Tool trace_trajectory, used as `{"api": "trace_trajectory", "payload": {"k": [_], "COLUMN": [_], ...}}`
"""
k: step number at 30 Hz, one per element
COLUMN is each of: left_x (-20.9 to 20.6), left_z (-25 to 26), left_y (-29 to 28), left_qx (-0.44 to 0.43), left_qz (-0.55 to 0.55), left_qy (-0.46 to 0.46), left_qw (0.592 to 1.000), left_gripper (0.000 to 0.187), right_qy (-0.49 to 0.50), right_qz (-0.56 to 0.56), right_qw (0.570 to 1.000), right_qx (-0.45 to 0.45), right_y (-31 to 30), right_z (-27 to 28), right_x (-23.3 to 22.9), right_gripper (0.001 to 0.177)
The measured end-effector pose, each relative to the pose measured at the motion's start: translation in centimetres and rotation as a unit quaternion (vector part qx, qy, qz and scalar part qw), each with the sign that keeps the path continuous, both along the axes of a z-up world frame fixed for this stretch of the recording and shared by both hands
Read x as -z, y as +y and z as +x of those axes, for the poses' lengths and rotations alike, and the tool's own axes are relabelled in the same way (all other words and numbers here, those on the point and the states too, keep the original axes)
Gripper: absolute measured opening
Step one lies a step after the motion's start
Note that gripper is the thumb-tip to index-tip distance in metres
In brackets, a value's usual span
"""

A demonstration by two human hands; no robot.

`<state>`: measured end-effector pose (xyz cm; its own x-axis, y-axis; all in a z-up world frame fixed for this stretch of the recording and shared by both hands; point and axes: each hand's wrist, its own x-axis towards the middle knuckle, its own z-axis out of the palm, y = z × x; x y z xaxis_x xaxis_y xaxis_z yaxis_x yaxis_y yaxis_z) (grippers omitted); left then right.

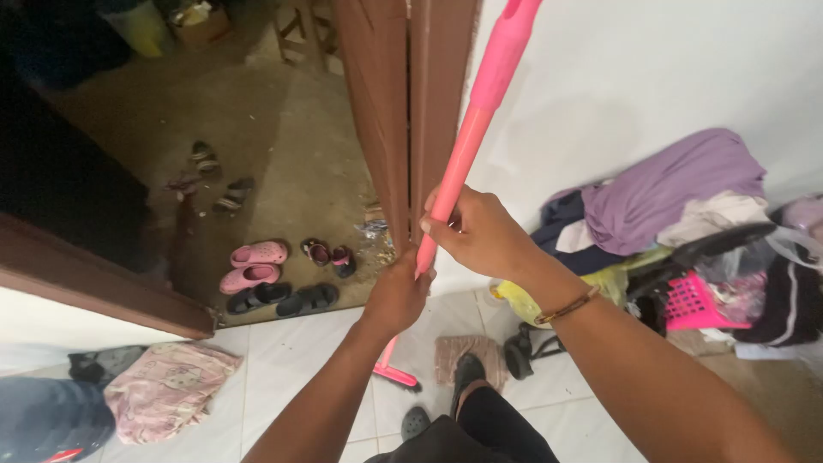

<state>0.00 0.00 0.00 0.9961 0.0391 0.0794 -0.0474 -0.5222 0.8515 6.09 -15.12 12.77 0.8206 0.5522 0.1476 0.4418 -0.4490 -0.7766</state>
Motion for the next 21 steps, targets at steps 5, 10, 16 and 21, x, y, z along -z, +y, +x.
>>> {"api": "trace_trajectory", "payload": {"k": [5, 10, 16, 21], "left_x": [-1.5, -0.5, -1.1, -2.5], "left_z": [0.2, 0.9, 1.1, 0.5], "left_y": [1.3, 2.3, 2.5, 2.3], "left_qx": [-0.016, -0.002, -0.007, 0.005], "left_qz": [-0.008, -0.017, -0.006, -0.001], "left_qy": [0.054, -0.027, 0.035, 0.053], "left_qw": [0.998, 0.999, 0.999, 0.999], "left_gripper": [0.033, 0.043, 0.032, 0.028], "right_qy": [-0.001, -0.023, -0.032, -0.008], "right_qz": [0.000, 0.018, 0.004, -0.019], "right_qw": [1.000, 0.999, 0.999, 1.000], "right_qx": [0.001, -0.023, -0.001, 0.022], "right_y": [1.8, 2.6, 2.8, 2.5], "right_z": [0.4, 0.9, 1.2, 0.5], "right_x": [-0.4, -0.2, -0.1, -0.4], "right_gripper": [0.022, 0.021, 0.023, 0.023]}}
